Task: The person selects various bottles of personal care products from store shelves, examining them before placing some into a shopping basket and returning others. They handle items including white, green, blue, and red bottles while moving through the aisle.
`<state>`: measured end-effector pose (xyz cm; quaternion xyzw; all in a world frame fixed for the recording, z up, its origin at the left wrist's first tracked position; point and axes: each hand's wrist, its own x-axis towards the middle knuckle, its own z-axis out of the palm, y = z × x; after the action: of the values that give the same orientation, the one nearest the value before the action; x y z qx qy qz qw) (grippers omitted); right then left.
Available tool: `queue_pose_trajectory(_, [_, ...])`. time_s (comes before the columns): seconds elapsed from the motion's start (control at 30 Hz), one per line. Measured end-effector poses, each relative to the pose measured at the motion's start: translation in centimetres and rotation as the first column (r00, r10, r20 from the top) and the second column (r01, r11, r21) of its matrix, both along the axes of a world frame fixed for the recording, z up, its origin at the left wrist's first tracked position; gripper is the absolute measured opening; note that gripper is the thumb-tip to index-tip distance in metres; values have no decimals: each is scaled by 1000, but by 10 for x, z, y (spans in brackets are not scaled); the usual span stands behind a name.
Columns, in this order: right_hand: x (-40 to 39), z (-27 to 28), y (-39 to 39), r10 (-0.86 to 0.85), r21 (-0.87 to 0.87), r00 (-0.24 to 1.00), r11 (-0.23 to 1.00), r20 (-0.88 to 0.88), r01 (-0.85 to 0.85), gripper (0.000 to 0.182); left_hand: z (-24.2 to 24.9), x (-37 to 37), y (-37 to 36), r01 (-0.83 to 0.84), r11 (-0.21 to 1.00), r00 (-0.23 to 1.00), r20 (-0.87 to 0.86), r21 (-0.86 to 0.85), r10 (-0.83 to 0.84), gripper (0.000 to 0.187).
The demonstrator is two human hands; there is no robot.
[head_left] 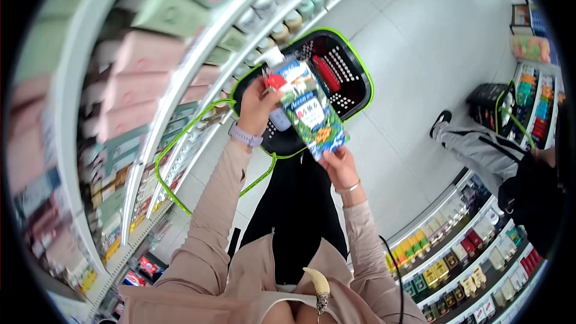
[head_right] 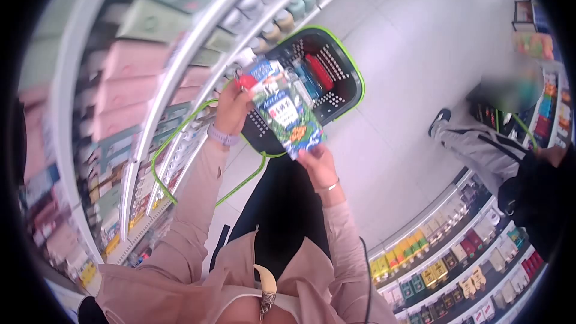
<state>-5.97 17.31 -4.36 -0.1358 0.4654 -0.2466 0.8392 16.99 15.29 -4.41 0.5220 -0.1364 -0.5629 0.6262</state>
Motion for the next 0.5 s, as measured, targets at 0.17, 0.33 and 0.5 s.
queue_pose_trajectory(0.17, [6, 87, 78, 105, -97, 991, 991, 83, -97, 34, 110, 9, 96, -9, 1000, 1000, 26, -28, 10, 43])
queue_pose_trajectory(0.33, [10, 134, 156, 296, -191, 954, 940, 42, -283, 34, 165, 9, 203, -186, 983, 974, 133, 9, 183, 42])
queue_pose_trajectory(0.5, [-2, 157, 218, 460, -292, 887, 844, -37, -449, 30, 208, -16, 303, -390, 914, 908, 116, -114, 402, 39])
